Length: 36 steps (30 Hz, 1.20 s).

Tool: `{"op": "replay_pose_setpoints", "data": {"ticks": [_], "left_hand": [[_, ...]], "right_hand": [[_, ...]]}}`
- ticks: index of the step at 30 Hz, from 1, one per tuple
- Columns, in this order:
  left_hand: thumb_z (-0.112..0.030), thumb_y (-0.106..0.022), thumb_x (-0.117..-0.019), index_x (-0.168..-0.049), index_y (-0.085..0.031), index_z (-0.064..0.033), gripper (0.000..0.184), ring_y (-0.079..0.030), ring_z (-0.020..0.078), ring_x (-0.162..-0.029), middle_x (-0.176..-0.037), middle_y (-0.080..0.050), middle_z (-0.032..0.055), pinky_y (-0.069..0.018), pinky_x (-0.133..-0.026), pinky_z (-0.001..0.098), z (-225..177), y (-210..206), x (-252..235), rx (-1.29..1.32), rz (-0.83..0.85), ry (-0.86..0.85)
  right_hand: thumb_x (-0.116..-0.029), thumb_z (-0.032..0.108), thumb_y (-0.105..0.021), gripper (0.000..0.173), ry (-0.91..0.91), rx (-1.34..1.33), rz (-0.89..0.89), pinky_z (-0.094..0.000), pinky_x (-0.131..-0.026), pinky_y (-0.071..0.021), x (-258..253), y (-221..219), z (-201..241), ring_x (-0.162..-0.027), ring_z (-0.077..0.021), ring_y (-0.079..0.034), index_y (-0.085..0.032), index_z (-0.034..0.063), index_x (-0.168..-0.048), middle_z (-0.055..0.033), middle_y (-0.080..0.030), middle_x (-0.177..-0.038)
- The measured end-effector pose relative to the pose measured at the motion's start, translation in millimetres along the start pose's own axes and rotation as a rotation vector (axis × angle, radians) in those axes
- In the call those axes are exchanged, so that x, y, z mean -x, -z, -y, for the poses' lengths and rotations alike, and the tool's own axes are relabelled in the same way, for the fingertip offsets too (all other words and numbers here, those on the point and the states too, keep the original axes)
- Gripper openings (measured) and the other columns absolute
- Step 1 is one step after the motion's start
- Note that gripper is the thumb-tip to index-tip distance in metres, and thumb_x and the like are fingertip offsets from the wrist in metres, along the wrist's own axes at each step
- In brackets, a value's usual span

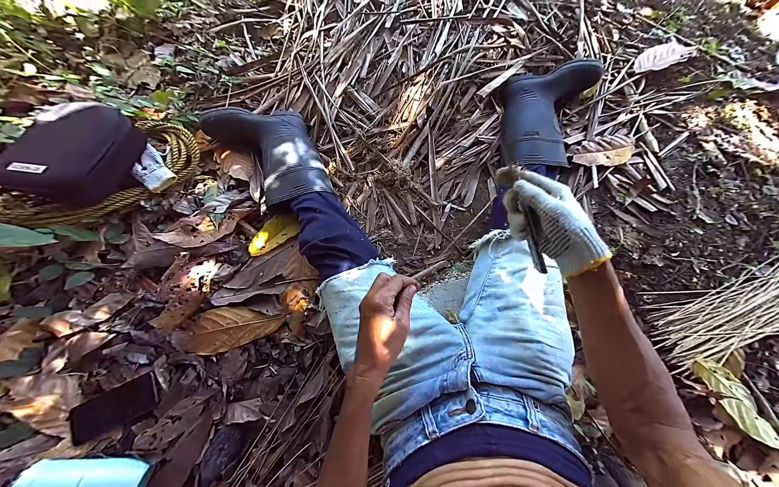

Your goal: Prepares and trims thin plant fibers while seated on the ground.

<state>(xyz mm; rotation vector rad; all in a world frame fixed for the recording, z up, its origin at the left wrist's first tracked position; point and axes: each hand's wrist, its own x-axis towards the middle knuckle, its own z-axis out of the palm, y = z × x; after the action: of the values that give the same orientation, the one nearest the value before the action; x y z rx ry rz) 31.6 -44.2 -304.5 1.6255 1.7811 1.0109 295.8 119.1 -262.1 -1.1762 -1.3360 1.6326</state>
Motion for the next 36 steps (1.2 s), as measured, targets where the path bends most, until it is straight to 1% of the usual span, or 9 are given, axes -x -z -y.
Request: {"op": "replay_pose_setpoints", "data": {"ticks": [3,5,7,11,16,19,24,31,36], "left_hand": [[-0.014,-0.058,-0.1014,-0.109,-0.077,-0.0111,0.021,-0.067,0.0213,-0.087,-0.096,-0.068,0.0098,-0.0567,-0.078,0.0394,-15,38,-21,-0.315,-0.107,-0.165],[-0.016,-0.056,-0.1024,-0.110,-0.076,-0.0113,0.022,-0.064,0.0316,-0.106,-0.108,-0.069,0.0130,-0.0486,-0.093,0.0519,-36,63,-39,-0.413,-0.148,-0.309],[-0.018,-0.060,-0.1019,-0.108,-0.078,-0.0155,0.019,-0.058,0.0327,-0.111,-0.111,-0.067,0.0124,-0.0404,-0.097,0.0493,-61,74,-57,-0.445,-0.233,-0.476],[-0.014,-0.062,-0.1001,-0.107,-0.078,-0.0128,0.017,-0.059,0.0190,-0.091,-0.094,-0.062,0.0079,-0.0487,-0.083,0.0321,-79,57,-73,-0.295,-0.216,-0.648],[-0.016,-0.042,-0.1036,-0.107,-0.071,-0.0034,0.032,-0.067,0.0108,-0.090,-0.106,-0.069,0.0061,-0.0598,-0.079,0.0297,-44,6,-73,0.119,0.021,-0.462],[-0.010,-0.060,-0.0989,-0.109,-0.071,-0.0041,0.016,-0.070,0.0123,-0.083,-0.110,-0.068,0.0075,-0.0640,-0.073,0.0312,-41,-13,-66,0.213,0.056,-0.231],[-0.002,-0.060,-0.0992,-0.109,-0.068,-0.0039,0.012,-0.067,0.0137,-0.067,-0.102,-0.067,0.0078,-0.0626,-0.060,0.0296,-39,-19,-59,0.337,0.090,-0.059],[-0.002,-0.060,-0.0998,-0.127,-0.058,-0.0044,0.028,-0.071,0.0197,-0.069,-0.103,-0.070,0.0093,-0.0630,-0.058,0.0324,-24,-18,-38,0.538,0.064,0.099],[-0.007,-0.064,-0.0979,-0.105,-0.073,0.0000,0.014,-0.063,0.0087,-0.065,-0.092,-0.066,0.0067,-0.0567,-0.058,0.0213,1,-13,-7,0.388,-0.029,0.185]], "right_hand": [[-0.1088,0.026,-0.039,0.037,0.014,-0.106,-0.077,-0.0278,-0.047,-0.0513,-2,16,-4,-0.053,-0.0101,-0.053,-0.056,0.0121,-0.138,-0.0018,-0.060,-0.081],[-0.1070,0.024,-0.036,0.036,-0.036,-0.053,-0.018,-0.0240,-0.045,-0.0495,10,1,-2,-0.051,-0.0065,-0.052,-0.055,0.0131,-0.136,0.0018,-0.059,-0.078],[-0.1063,0.022,-0.038,0.037,-0.097,-0.006,0.063,-0.0240,-0.046,-0.0500,18,-15,-6,-0.051,-0.0068,-0.053,-0.056,0.0111,-0.137,0.0005,-0.061,-0.078],[-0.1050,0.028,-0.041,0.040,-0.105,-0.187,0.290,-0.0251,-0.046,-0.0503,13,-21,-40,-0.051,-0.0092,-0.053,-0.057,0.0142,-0.139,-0.0031,-0.060,-0.076],[-0.1031,0.028,-0.045,0.043,-0.045,-0.397,0.465,-0.0228,-0.043,-0.0477,6,-29,-28,-0.049,-0.0079,-0.051,-0.053,0.0090,-0.141,-0.0037,-0.058,-0.076],[-0.1043,0.026,-0.043,0.035,-0.076,-0.202,0.428,-0.0224,-0.044,-0.0471,9,-38,-20,-0.050,-0.0080,-0.052,-0.062,0.0083,-0.128,-0.0034,-0.059,-0.073],[-0.1031,0.021,-0.045,0.029,-0.020,-0.136,0.396,-0.0264,-0.045,-0.0487,3,-46,-18,-0.051,-0.0123,-0.054,-0.063,0.0040,-0.119,-0.0068,-0.060,-0.072],[-0.1044,0.022,-0.043,0.037,0.066,-0.069,0.347,-0.0274,-0.047,-0.0521,-6,-43,-9,-0.054,-0.0117,-0.056,-0.060,0.0055,-0.133,-0.0058,-0.062,-0.077],[-0.1043,0.023,-0.041,0.037,0.067,-0.079,0.215,-0.0274,-0.047,-0.0510,-6,-41,-7,-0.053,-0.0104,-0.054,-0.057,0.0095,-0.135,-0.0028,-0.059,-0.077]]}}
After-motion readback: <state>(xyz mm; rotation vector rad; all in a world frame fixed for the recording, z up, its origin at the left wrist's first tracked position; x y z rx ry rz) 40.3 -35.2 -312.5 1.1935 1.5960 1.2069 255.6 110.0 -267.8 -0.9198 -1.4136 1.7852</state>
